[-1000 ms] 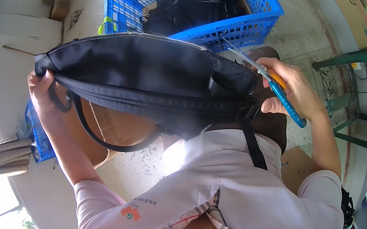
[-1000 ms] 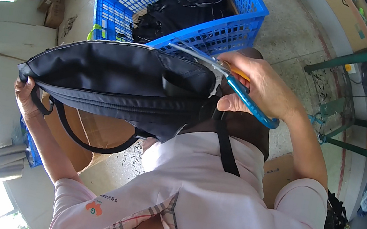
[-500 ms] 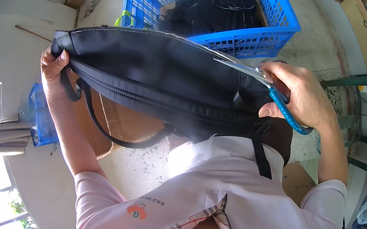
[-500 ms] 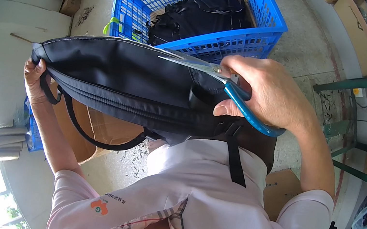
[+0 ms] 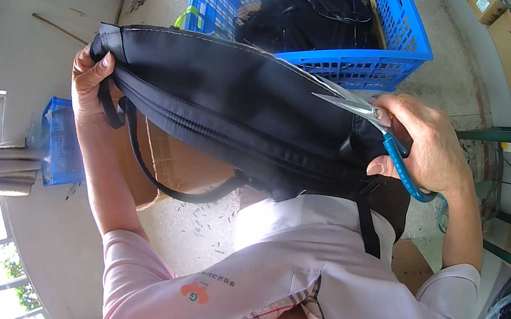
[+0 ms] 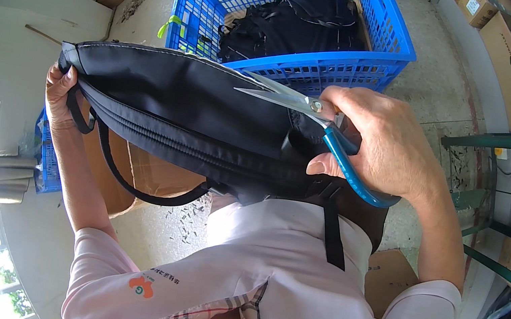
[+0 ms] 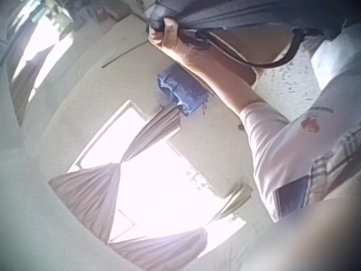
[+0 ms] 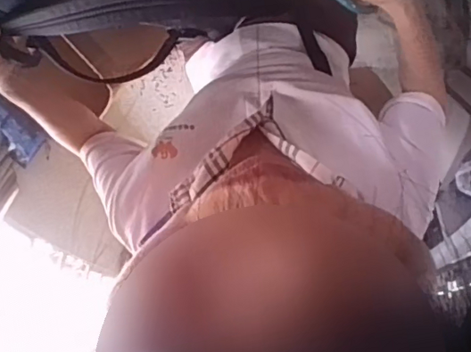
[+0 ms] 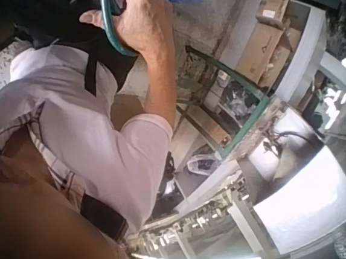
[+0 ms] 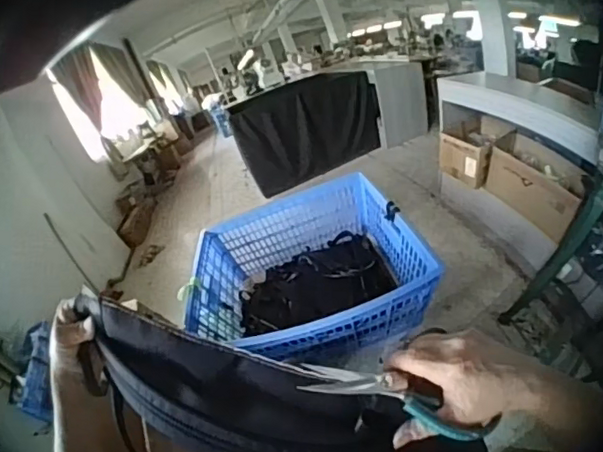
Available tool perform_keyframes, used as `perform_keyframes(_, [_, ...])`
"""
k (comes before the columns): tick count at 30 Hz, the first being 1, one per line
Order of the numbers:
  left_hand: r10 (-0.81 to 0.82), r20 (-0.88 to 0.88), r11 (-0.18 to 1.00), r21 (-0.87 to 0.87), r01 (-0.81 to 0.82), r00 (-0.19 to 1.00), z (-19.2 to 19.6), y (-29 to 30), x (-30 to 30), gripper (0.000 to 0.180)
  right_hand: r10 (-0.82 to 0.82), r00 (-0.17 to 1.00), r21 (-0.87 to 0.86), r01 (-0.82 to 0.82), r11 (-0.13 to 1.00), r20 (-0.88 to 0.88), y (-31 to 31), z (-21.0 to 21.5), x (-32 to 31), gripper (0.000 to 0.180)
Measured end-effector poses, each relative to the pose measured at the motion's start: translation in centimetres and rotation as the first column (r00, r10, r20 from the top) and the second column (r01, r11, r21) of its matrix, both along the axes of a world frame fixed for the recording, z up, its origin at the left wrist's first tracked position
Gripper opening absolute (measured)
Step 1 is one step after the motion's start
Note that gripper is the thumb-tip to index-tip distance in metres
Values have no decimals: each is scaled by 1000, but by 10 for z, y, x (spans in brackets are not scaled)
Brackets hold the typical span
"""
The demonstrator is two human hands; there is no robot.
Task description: The recorder uses scissors to trim excess threads and material from black backpacks.
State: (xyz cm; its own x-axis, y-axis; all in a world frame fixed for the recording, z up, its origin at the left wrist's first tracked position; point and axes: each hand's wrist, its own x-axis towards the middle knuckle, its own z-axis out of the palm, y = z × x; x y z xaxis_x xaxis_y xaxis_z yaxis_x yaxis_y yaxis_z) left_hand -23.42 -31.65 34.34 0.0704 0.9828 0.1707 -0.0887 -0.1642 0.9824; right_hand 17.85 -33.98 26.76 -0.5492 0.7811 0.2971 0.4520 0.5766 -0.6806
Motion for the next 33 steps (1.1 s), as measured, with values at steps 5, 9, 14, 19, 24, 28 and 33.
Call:
perform_keyframes(5, [12, 36, 1000, 13, -12, 999, -4, -1, -6, 12, 15, 1000, 24, -16, 1000, 20, 4, 0, -3, 53])
perform_keyframes(9, [25, 44, 1000, 17, -26, 999, -11, 0, -18, 13, -10, 1000, 33, 9, 999, 29, 3, -7, -5, 50])
perform_keyframes(14, [7, 92, 1000, 27, -10, 996, -12, -3, -20, 15, 16, 1000, 54, -17, 998, 18, 5, -3, -8, 49])
perform_keyframes(19, [2, 101, 1000, 16, -4, 995, -12, -3, -21, 17, 17, 999, 154, -21, 988, 27, 13, -2, -14, 50])
perform_keyframes(24, [0, 126, 1000, 25, -3, 992, -14, -5, -26, 16, 48, 998, 107, -52, 993, 38, 16, -2, -18, 48])
perform_keyframes(28, [21, 125, 1000, 5, -22, 992, -16, -6, -28, 16, 63, 998, 143, -64, 988, 12, 19, -4, -20, 46])
perform_keyframes(33, [20, 112, 998, 64, -27, 993, -16, -7, -17, 18, 57, 998, 183, -58, 981, 10, 25, 4, -30, 46])
